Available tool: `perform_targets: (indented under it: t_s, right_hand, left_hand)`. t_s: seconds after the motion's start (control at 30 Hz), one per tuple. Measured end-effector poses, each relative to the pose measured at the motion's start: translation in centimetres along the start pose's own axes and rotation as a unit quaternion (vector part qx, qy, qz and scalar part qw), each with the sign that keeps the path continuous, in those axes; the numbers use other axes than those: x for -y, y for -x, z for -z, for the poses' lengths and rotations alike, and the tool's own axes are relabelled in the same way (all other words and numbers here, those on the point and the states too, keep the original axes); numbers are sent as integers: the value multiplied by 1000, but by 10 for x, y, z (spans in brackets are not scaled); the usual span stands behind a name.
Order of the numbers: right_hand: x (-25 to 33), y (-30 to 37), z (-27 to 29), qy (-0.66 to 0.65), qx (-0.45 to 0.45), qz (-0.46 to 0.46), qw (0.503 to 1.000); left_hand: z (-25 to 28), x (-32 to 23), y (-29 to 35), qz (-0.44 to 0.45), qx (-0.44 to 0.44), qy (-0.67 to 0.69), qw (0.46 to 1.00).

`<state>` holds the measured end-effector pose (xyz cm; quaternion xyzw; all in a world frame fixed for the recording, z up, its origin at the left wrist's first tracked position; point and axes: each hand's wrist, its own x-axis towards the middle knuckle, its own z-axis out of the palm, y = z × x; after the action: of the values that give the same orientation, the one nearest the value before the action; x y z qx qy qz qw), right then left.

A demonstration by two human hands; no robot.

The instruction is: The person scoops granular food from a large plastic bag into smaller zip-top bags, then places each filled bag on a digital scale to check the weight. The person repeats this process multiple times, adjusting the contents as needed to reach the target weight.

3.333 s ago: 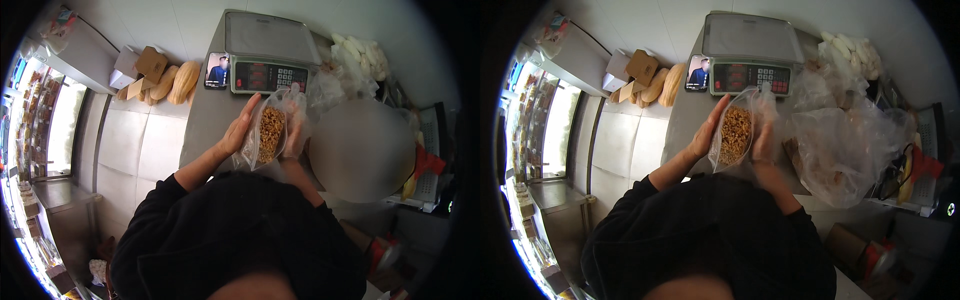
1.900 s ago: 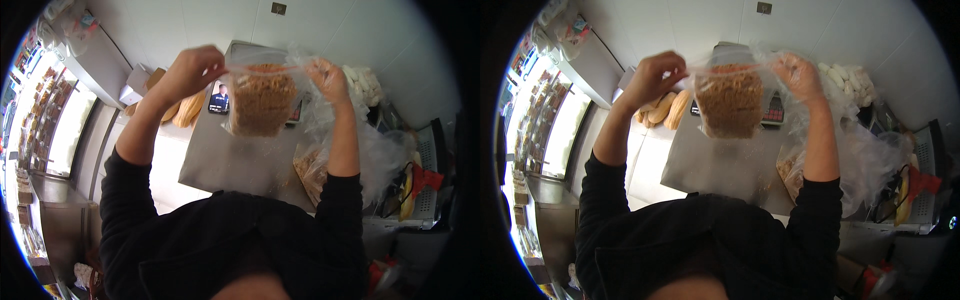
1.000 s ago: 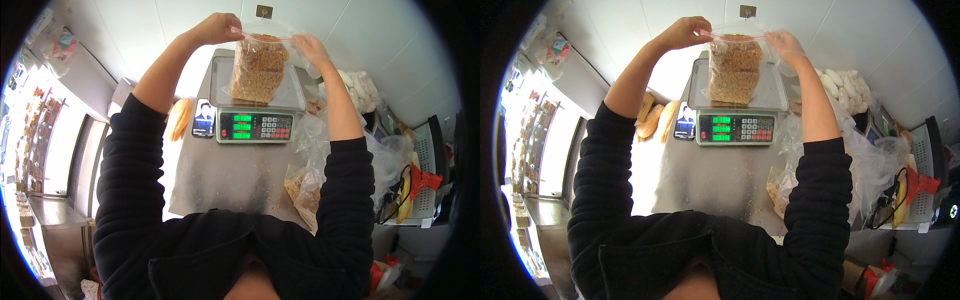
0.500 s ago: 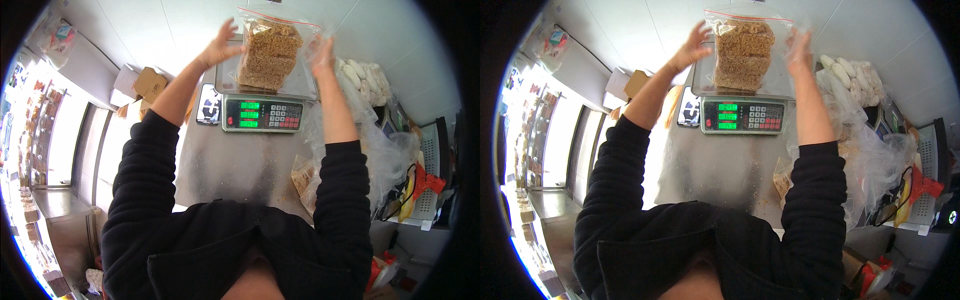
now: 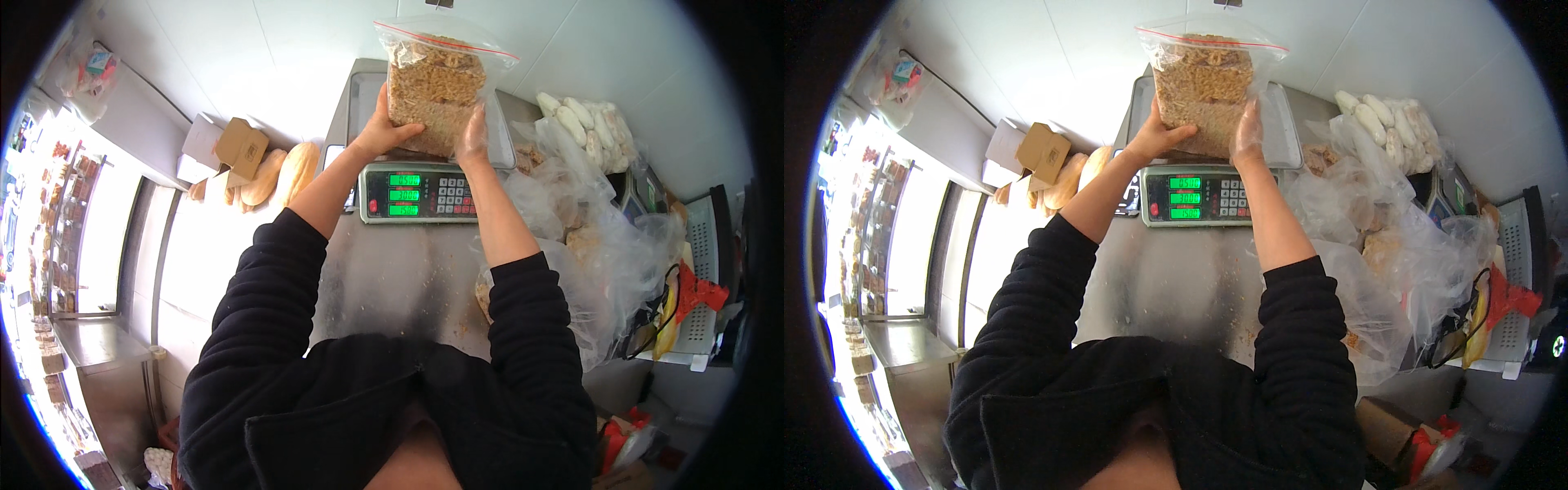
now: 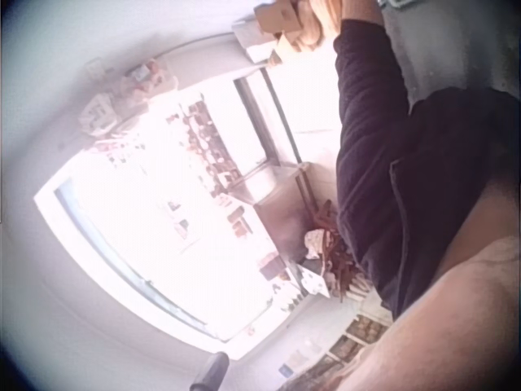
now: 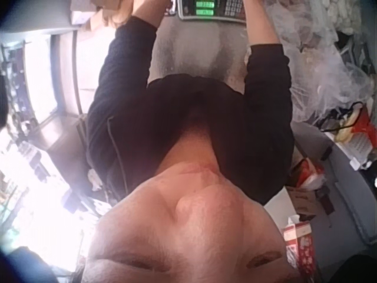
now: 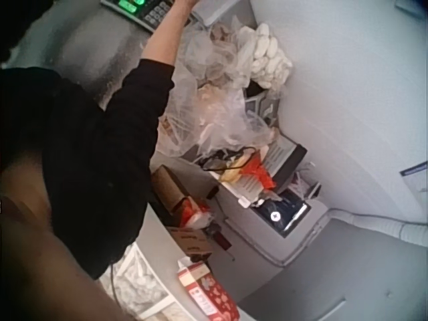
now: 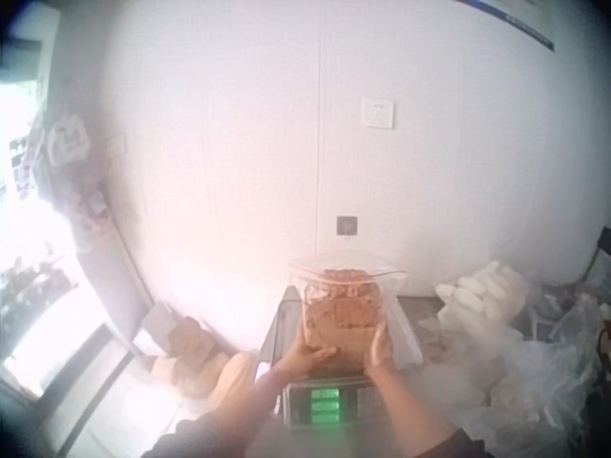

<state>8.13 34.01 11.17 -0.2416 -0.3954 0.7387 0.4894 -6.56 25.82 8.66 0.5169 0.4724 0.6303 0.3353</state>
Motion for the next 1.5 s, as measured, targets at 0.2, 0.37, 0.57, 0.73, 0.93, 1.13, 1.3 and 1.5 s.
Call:
perform_targets:
  t_s: [0.2, 0.37, 0.57, 0.73, 0.93, 1.13, 1.3, 1.5]
  right_hand:
    - [-8, 5, 1, 18, -102, 11, 995]
    - [-20, 2, 2, 31, -97, 61, 993]
    - [15, -9, 5, 28, -51, 79, 995]
    - [59, -18, 0, 114, -60, 113, 985]
    - [143, -23, 12, 153, -94, 201, 963]
    - [179, -13, 0, 173, -106, 227, 952]
    - [181, -20, 3, 272, -72, 234, 931]
    - [184, -60, -5, 616, 182, 314, 699]
  left_hand:
    - [16, -13, -8, 83, 71, 121, 987]
    - [22, -14, -9, 95, 79, 60, 991]
    - [37, -23, -21, 42, 131, 30, 990]
    - [53, -35, -25, 15, 84, -64, 994]
    - [124, -97, -31, -167, -121, 103, 973]
    - [141, -143, -18, -221, -120, 19, 968]
    - [134, -154, -12, -202, -102, -52, 973]
    - [100, -164, -53, -294, -5, -461, 837]
